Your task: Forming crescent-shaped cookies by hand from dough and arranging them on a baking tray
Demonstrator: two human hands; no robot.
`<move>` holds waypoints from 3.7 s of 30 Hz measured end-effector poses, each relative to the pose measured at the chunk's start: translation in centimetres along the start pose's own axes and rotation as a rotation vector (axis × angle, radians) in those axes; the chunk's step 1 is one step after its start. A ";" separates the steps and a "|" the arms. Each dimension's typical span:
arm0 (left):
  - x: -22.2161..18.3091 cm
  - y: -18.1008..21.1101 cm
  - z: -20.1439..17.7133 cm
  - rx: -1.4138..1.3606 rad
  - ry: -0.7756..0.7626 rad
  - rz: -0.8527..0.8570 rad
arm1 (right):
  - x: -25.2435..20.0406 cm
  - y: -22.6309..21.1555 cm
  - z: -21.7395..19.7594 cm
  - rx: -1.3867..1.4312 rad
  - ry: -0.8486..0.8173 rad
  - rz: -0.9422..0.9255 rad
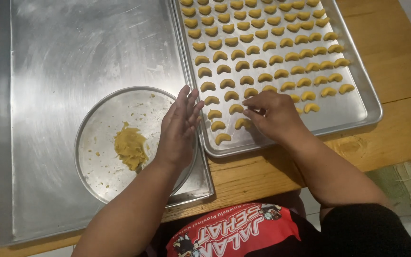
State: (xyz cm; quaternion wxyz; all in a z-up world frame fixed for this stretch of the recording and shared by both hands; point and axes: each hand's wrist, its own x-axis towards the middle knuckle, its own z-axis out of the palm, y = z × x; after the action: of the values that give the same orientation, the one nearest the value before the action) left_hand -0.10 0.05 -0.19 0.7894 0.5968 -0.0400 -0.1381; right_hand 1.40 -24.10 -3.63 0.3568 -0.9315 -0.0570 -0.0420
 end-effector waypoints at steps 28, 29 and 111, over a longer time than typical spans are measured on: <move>0.0 -0.8 -0.2 -0.092 0.016 0.021 | 0.2 -2.0 1.4 -0.299 -0.319 -0.058; 0.0 -0.6 -0.1 -0.086 0.016 0.022 | 0.2 -1.8 1.5 -0.295 -0.312 -0.066; 1.2 -2.4 -11.3 -0.709 -0.160 -0.128 | 4.2 -13.7 12.5 0.504 -0.209 -0.574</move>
State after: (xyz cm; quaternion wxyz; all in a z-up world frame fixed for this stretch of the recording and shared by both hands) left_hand 3.25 9.60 -5.80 0.9313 0.2749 -0.0136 -0.2388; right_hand 4.21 -5.31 -3.33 0.5404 -0.7601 -0.3596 -0.0296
